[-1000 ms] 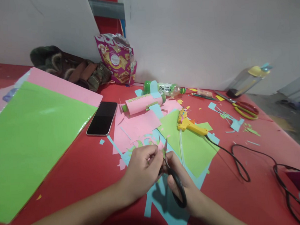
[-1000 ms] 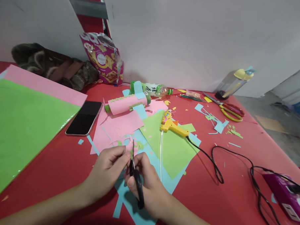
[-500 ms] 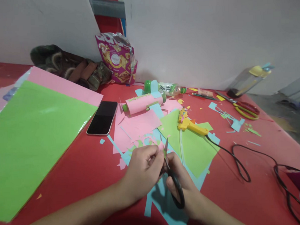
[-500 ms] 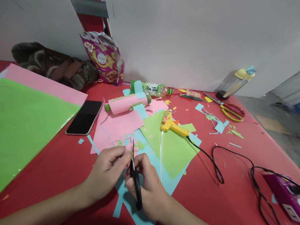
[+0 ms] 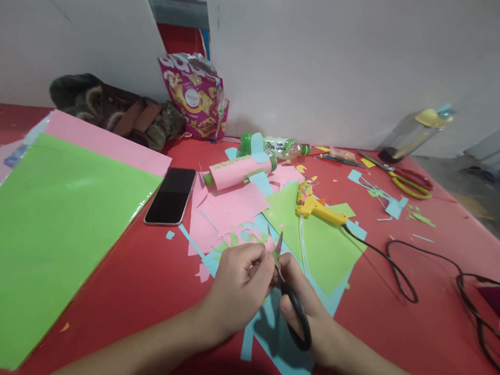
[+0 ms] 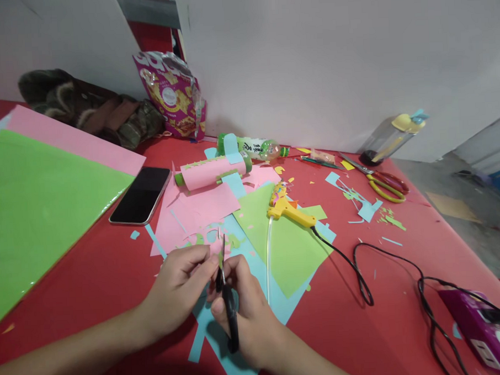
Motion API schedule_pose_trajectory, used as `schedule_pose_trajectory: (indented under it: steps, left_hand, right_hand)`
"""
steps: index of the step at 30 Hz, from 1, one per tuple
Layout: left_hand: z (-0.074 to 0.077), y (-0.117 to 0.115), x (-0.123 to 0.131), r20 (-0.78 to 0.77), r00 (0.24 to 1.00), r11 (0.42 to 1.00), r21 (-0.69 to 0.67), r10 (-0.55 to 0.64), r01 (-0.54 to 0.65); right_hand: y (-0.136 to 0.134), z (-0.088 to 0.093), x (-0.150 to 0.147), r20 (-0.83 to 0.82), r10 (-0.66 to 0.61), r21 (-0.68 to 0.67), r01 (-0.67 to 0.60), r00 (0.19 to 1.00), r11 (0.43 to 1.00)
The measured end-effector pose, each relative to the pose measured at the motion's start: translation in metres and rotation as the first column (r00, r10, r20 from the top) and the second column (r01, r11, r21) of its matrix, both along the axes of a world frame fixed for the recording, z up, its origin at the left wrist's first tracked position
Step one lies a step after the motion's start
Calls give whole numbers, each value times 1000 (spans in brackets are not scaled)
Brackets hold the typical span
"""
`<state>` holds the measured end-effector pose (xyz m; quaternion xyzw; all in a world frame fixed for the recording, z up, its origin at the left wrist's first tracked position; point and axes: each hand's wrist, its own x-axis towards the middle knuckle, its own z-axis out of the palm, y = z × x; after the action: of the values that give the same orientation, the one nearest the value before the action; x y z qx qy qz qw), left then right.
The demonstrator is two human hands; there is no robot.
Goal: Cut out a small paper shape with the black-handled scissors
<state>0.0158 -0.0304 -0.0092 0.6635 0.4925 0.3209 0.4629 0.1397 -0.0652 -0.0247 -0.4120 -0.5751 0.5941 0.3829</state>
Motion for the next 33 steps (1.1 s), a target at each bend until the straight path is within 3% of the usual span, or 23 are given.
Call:
schedule_pose_trajectory:
  steps: [19, 33]
  left_hand:
    - [2, -2, 0, 69, 997, 998, -62, 15, -10]
    - [-1, 0, -1, 68, 998, 995, -104, 10, -3]
  right_hand:
    - [-3, -2, -1, 103, -81, 41, 78, 991, 996]
    - [-5, -8, -3, 137, -118, -49, 126, 984, 991]
